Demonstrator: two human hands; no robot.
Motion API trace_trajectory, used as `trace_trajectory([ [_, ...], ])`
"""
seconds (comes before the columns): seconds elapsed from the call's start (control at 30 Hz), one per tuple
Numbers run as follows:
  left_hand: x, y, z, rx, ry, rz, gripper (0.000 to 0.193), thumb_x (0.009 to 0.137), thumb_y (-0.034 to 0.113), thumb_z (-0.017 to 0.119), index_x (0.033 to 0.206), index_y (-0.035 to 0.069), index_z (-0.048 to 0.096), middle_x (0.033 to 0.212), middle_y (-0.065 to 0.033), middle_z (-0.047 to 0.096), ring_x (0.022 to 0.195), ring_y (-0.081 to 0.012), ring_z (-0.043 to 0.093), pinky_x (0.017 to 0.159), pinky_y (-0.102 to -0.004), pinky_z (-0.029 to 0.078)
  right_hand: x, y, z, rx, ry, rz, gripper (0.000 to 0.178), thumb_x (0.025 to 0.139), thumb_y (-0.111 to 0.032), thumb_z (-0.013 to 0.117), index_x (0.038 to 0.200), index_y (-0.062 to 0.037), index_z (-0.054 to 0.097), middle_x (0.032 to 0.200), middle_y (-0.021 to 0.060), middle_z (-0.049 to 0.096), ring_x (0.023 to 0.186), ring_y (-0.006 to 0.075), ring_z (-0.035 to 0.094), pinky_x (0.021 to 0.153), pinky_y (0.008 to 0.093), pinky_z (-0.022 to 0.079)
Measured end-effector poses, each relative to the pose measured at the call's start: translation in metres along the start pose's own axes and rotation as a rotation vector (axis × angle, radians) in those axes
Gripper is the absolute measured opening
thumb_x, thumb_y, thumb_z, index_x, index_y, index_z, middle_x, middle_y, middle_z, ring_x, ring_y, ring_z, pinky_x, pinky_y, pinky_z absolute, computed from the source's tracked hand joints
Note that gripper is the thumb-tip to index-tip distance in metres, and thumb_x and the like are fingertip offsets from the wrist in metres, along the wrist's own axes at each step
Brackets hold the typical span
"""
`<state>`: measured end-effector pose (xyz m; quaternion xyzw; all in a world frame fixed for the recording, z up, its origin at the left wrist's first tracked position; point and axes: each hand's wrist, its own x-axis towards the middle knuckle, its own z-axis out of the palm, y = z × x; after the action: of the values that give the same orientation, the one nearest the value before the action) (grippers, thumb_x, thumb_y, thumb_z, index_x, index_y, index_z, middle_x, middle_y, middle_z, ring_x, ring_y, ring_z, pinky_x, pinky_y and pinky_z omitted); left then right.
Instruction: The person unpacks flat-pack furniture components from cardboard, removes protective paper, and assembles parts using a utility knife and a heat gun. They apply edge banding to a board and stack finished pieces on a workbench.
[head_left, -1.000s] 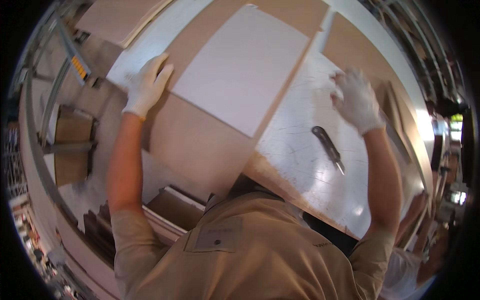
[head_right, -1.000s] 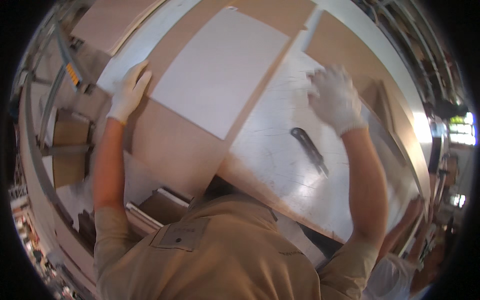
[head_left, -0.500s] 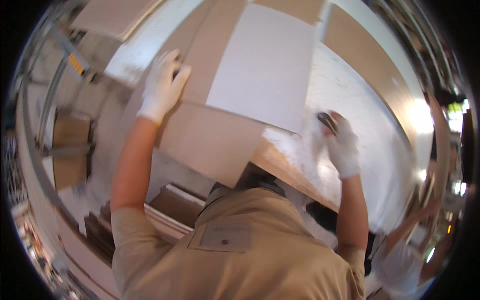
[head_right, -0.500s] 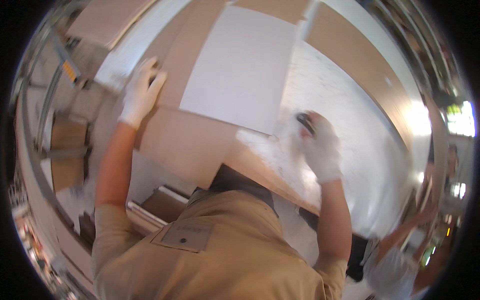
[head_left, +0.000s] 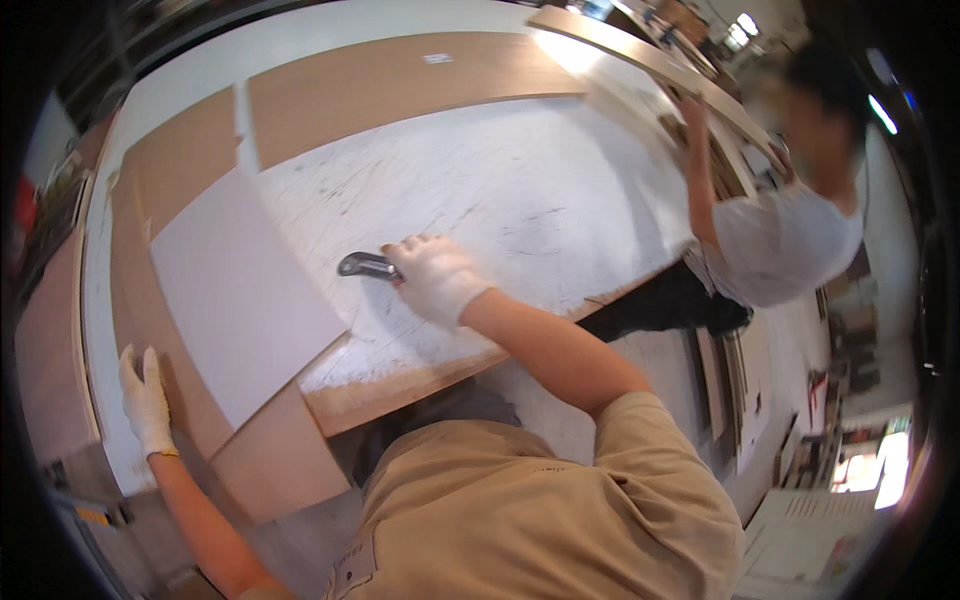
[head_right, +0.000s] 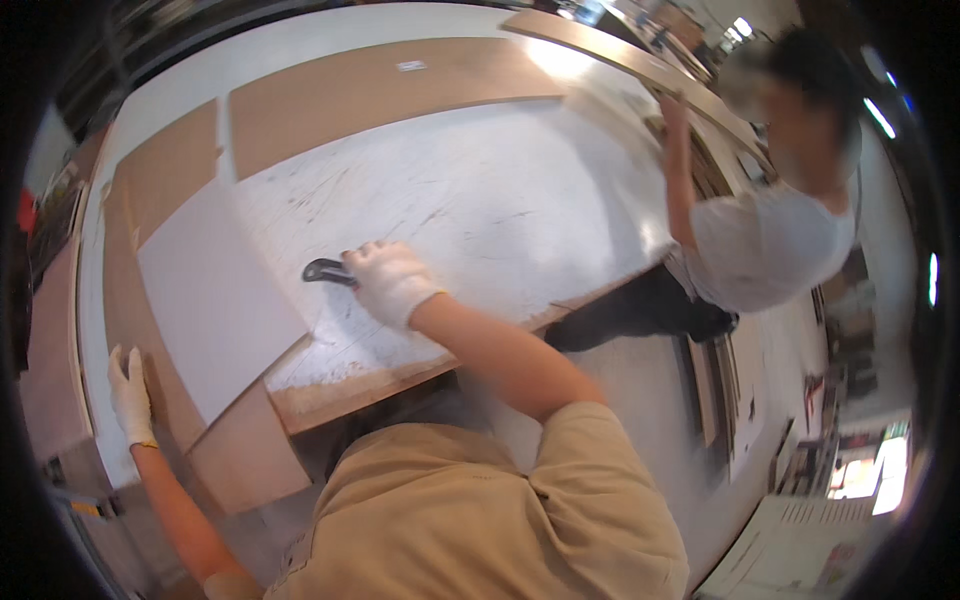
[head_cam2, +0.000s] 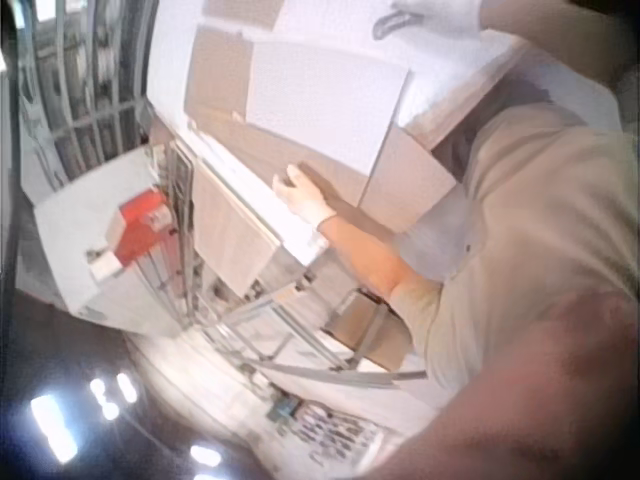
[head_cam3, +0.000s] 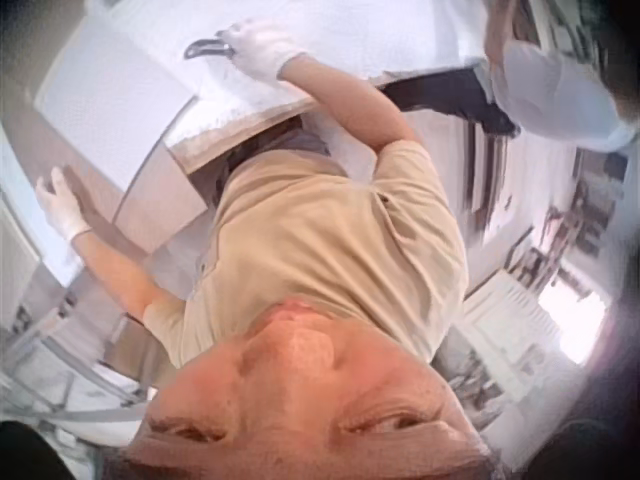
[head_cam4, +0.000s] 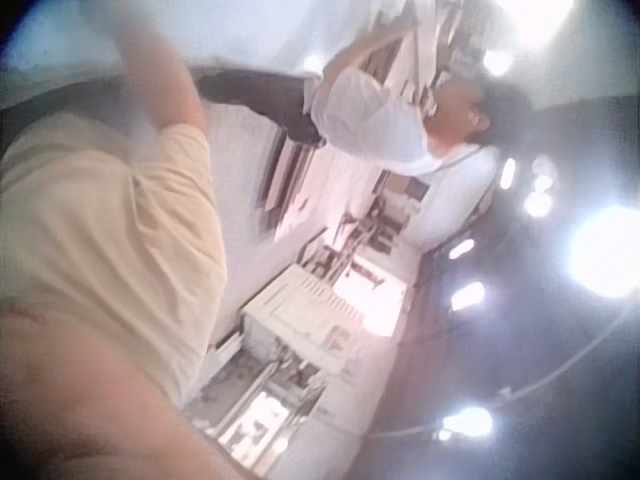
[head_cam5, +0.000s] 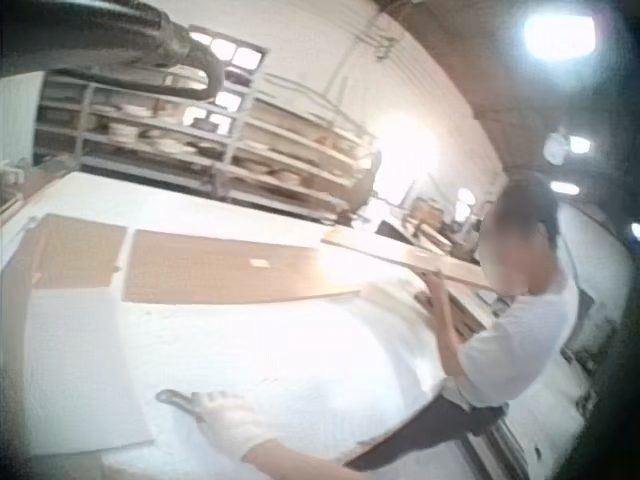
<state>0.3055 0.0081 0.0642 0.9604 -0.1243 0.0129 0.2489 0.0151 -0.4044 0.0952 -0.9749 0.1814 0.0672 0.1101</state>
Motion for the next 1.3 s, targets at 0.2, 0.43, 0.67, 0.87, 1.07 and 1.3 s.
trace_trajectory([
  [0.2, 0.09, -0.001, 0.04, -0.012, -0.05, 0.016, 0.074, 0.108, 0.051, 0.053, 0.159, -0.001, 0.043, 0.164, -0.0218, 0.046, 0.152, -0.0388, 0.042, 0.126, -0.0435, 0.033, -0.012, 0.004, -0.01, 0.152, -0.104, 0.265, 0.052, 0.094, -0.013, 0.067, 0.145, -0.0046, 0.055, 0.138, 0.02, 0.062, 0.123, 0.0376, 0.067, 0.1, 0.0434, 0.058],
  [0.43, 0.139, -0.008, 0.065, 0.179, -0.04, 0.162, 0.079, 0.108, 0.055, 0.051, 0.161, -0.002, 0.039, 0.166, -0.0252, 0.04, 0.153, -0.0402, 0.039, 0.128, -0.0447, 0.03, -0.037, 0.021, -0.031, 0.605, -0.149, 0.411, 0.048, 0.088, -0.019, 0.074, 0.131, -0.0023, 0.058, 0.114, 0.0206, 0.071, 0.107, 0.0379, 0.072, 0.091, 0.0475, 0.059],
  [0.67, 0.134, -0.006, 0.053, 0.177, -0.083, 0.187, 0.085, 0.107, 0.061, 0.047, 0.162, -0.003, 0.036, 0.167, -0.0256, 0.039, 0.155, -0.0403, 0.035, 0.128, -0.0451, 0.028, -0.005, 0.032, -0.008, 0.84, 0.18, 0.356, 0.046, 0.084, -0.029, 0.077, 0.119, -0.0029, 0.063, 0.1, 0.0238, 0.073, 0.094, 0.0384, 0.074, 0.08, 0.0471, 0.059],
  [0.87, 0.147, -0.014, 0.061, 0.142, -0.096, 0.193, 0.085, 0.107, 0.062, 0.045, 0.164, 0.0, 0.034, 0.169, -0.0247, 0.035, 0.156, -0.0399, 0.034, 0.128, -0.0452, 0.029, -0.028, 0.101, 0.021, 1.517, 0.356, 0.493, 0.034, 0.098, -0.008, 0.056, 0.131, 0.0014, 0.057, 0.101, 0.0107, 0.07, 0.072, 0.0148, 0.063, 0.059, 0.0312, 0.055],
  [1.07, 0.129, -0.006, 0.058, 0.277, -0.091, 0.252, 0.081, 0.109, 0.061, 0.042, 0.164, 0.0, 0.034, 0.167, -0.0281, 0.034, 0.155, -0.0436, 0.033, 0.127, -0.0488, 0.029, 0.024, 0.074, 0.024, 0.959, 0.237, 0.401, 0.027, 0.103, -0.016, 0.051, 0.123, -0.001, 0.062, 0.11, 0.0089, 0.072, 0.087, 0.0201, 0.069, 0.073, 0.0337, 0.057],
  [1.3, 0.047, 0.05, 0.069, 0.268, -0.095, 0.286, 0.079, 0.108, 0.059, 0.047, 0.162, 0.002, 0.036, 0.164, -0.0325, 0.035, 0.152, -0.0504, 0.033, 0.125, -0.054, 0.032, 0.07, 0.006, 0.017, 1.117, -0.075, 0.448, 0.048, 0.108, -0.042, 0.046, 0.13, -0.003, 0.063, 0.119, 0.0257, 0.072, 0.108, 0.0426, 0.07, 0.093, 0.0516, 0.054],
])
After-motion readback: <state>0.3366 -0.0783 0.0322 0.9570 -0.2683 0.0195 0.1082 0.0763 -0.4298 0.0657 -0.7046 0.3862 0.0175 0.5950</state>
